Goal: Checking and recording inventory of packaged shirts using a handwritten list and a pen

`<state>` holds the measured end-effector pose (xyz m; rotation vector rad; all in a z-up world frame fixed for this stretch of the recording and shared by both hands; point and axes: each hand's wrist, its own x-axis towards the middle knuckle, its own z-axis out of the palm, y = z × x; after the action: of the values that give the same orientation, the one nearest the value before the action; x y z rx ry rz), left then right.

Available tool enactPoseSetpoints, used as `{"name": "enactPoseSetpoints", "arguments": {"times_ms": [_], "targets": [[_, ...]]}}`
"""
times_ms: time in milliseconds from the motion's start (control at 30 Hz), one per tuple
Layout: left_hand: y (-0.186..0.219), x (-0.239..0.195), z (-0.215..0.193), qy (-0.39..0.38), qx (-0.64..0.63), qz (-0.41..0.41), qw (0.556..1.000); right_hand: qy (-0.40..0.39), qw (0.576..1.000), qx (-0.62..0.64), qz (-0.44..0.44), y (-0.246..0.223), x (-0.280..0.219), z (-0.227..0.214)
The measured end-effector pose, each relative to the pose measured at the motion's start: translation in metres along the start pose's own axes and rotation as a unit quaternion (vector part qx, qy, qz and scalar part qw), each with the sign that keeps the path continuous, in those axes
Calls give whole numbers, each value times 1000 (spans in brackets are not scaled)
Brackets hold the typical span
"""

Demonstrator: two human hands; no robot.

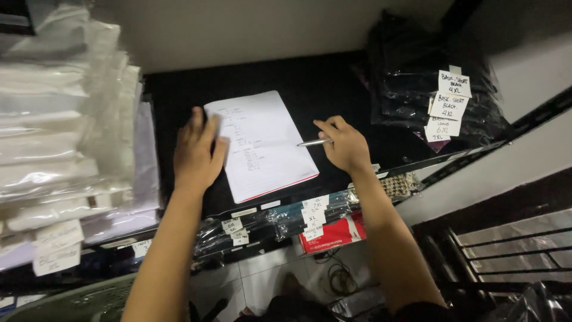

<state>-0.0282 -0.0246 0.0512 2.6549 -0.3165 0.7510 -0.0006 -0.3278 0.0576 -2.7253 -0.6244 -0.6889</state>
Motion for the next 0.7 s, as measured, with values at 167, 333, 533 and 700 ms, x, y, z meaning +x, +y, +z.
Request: {"name": "enactPoseSetpoints", "arguments": {"times_ms": [167, 333, 533, 700], "targets": [[4, 1, 7, -138, 40, 68, 987, 14, 998, -68, 7, 5, -4, 3], [16, 11, -3, -232, 47, 4, 972, -143, 985, -25, 96, -5, 8, -16], [20, 13, -3, -279, 14, -20, 960, -237, 966, 24, 102, -11, 13, -29], [42, -4, -6, -224, 31, -49, 973, -66, 998, 22, -10, 7, 0, 1]]}}
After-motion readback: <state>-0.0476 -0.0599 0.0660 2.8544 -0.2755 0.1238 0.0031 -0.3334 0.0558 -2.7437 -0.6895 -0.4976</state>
